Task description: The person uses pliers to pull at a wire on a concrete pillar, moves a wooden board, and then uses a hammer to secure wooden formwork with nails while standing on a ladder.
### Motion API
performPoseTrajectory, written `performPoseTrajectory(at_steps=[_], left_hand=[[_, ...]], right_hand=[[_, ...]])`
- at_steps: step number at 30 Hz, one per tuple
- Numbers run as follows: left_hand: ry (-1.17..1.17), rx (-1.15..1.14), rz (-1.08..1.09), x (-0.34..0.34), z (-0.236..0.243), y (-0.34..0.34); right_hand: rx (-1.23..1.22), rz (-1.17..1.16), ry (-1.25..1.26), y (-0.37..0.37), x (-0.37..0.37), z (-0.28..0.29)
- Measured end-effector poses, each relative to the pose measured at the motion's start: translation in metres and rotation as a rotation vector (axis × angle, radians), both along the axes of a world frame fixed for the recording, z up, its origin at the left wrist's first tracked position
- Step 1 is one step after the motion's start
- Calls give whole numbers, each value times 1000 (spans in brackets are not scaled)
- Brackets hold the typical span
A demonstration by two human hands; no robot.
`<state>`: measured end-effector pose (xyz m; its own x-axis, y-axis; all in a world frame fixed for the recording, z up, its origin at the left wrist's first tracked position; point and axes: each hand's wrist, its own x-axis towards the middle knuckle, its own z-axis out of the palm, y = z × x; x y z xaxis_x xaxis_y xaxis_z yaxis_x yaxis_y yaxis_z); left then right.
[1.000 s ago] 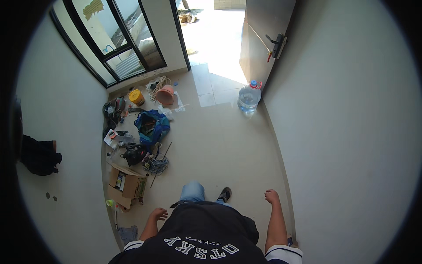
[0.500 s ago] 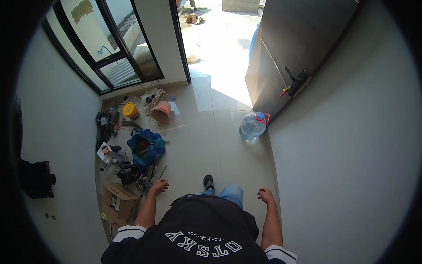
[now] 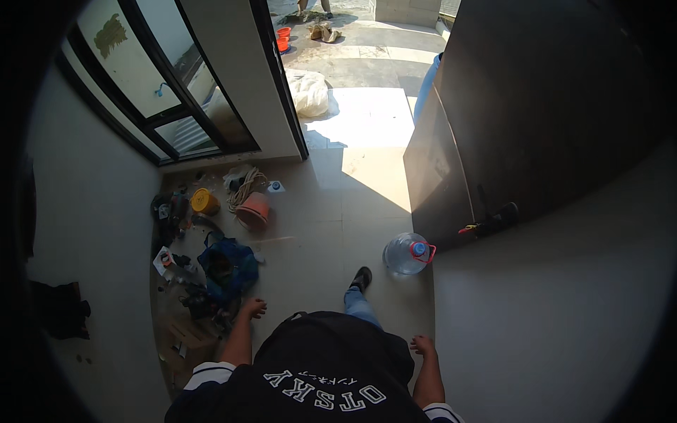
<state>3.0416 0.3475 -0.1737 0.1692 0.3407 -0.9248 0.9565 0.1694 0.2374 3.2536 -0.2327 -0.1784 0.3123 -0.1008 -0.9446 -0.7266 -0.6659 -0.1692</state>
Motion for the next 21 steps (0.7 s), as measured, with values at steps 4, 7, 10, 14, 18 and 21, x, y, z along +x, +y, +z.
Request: performPoseTrajectory(at_steps=[4,7,10,14,18,21], left_hand=[[116,-133,169,-8,-15,-14],[-62,-91,321,37,3,-27],[-94,-107,391,79,2,-25],[-66,-119,366,129,-17,-4],[-66,-106,308,211,-31,38],[-71,-117,222,269,-38,82]], right_hand=[[151,103,-175,55,149,4],[79,443,-403,54,254,-36],[122,384,-599,121,340,-26],[369,186,-551,210,391,17],[414,242,-457,230,422,6],[237,318,-366,221,432,6]])
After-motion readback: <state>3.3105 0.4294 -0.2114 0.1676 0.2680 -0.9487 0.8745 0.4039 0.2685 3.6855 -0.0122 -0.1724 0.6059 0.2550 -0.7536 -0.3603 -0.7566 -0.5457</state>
